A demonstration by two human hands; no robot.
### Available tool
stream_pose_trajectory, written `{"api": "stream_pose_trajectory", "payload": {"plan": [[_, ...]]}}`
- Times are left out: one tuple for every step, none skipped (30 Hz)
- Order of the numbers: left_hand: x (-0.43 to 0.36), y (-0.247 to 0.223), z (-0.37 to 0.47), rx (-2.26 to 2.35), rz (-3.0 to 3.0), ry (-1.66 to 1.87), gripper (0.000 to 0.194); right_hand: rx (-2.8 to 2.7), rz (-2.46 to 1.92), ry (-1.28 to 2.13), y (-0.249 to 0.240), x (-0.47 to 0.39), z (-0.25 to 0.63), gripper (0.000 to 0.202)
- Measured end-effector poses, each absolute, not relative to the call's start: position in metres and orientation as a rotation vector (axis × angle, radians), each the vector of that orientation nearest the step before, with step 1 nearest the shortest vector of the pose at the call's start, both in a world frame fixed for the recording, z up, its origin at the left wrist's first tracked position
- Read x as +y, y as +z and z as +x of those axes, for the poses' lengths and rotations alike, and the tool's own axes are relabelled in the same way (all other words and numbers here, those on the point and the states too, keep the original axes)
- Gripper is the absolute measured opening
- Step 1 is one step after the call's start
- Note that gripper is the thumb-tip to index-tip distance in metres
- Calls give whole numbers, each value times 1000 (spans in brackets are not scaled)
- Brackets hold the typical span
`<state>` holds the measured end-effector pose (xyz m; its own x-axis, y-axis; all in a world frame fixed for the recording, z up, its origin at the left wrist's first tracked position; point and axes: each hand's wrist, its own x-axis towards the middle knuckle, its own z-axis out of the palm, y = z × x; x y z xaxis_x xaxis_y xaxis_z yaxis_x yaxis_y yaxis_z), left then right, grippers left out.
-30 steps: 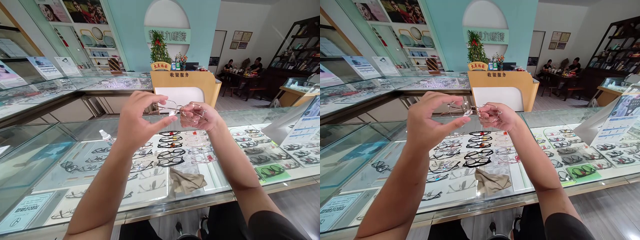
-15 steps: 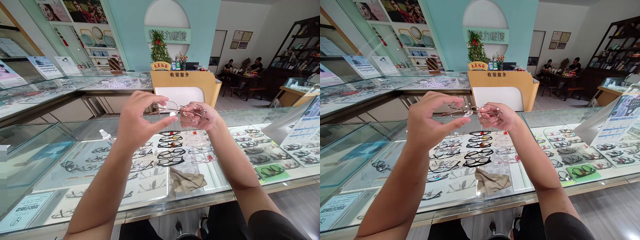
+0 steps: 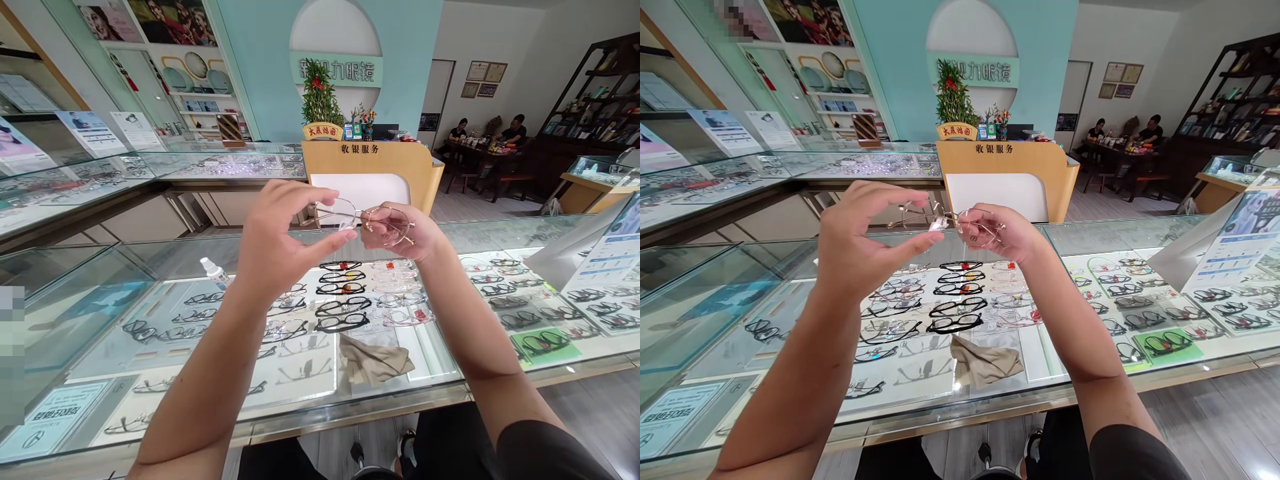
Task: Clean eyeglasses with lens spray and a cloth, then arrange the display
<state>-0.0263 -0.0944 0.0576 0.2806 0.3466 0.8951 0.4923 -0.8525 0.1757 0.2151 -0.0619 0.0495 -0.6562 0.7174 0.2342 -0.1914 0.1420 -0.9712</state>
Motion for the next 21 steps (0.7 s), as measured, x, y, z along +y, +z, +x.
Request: {"api": "stream_pose_trajectory", "payload": {"plan": [[-93,57,-26,-810,-2392,-1634,40,-1693,-537,1482,50,-65,214,42],[-91,55,-25,-829,-2369,-1655,44,-1678,-564,1343,51,-68,212,40],[-89,54,-24,-849,-2330,-1693,49,-1664,-599,1201,51,-71,209,38],[-88,52,-23,-875,-2272,-1753,53,-1648,-636,1061,51,-73,207,36],[-86,50,-21,-913,-2207,-1824,54,-1637,-671,930,51,-75,204,34],[-85,48,-20,-966,-2155,-1896,48,-1628,-698,814,51,-77,201,34],[-85,46,-18,-1030,-2140,-1959,38,-1622,-713,716,50,-78,199,34],[-85,45,-16,-1104,-2172,-2007,25,-1622,-714,638,48,-79,196,34],[-85,44,-14,-1183,-2246,-2040,17,-1627,-709,577,47,-79,195,34],[-85,43,-12,-1257,-2346,-2062,18,-1640,-708,531,45,-80,193,35],[-86,43,-10,-1317,-2447,-2081,23,-1659,-716,492,44,-80,192,35],[-86,43,-9,-1359,-2530,-2107,28,-1682,-732,446,43,-81,191,36],[-86,43,-8,-1380,-2585,-2141,33,-1712,-751,391,42,-81,190,36],[-85,43,-7,-1382,-2620,-2182,36,-1747,-771,323,41,-82,189,37],[-84,44,-6,-1368,-2646,-2221,39,-1787,-791,249,41,-84,188,37],[-83,44,-7,-1345,-2666,-2256,41,-1827,-806,174,42,-85,187,38],[-81,45,-7,-1323,-2677,-2284,42,-1866,-819,106,42,-86,187,38],[-79,45,-8,-1306,-2678,-2304,42,-1906,-833,51,42,-88,186,38],[-77,45,-9,-1296,-2675,-2311,41,-1943,-849,15,43,-89,185,38],[-75,45,-11,-1294,-2671,-2306,41,-1976,-865,-5,43,-90,185,37],[-73,44,-12,-1296,-2670,-2292,40,-2001,-882,-11,44,-90,185,38]]}}
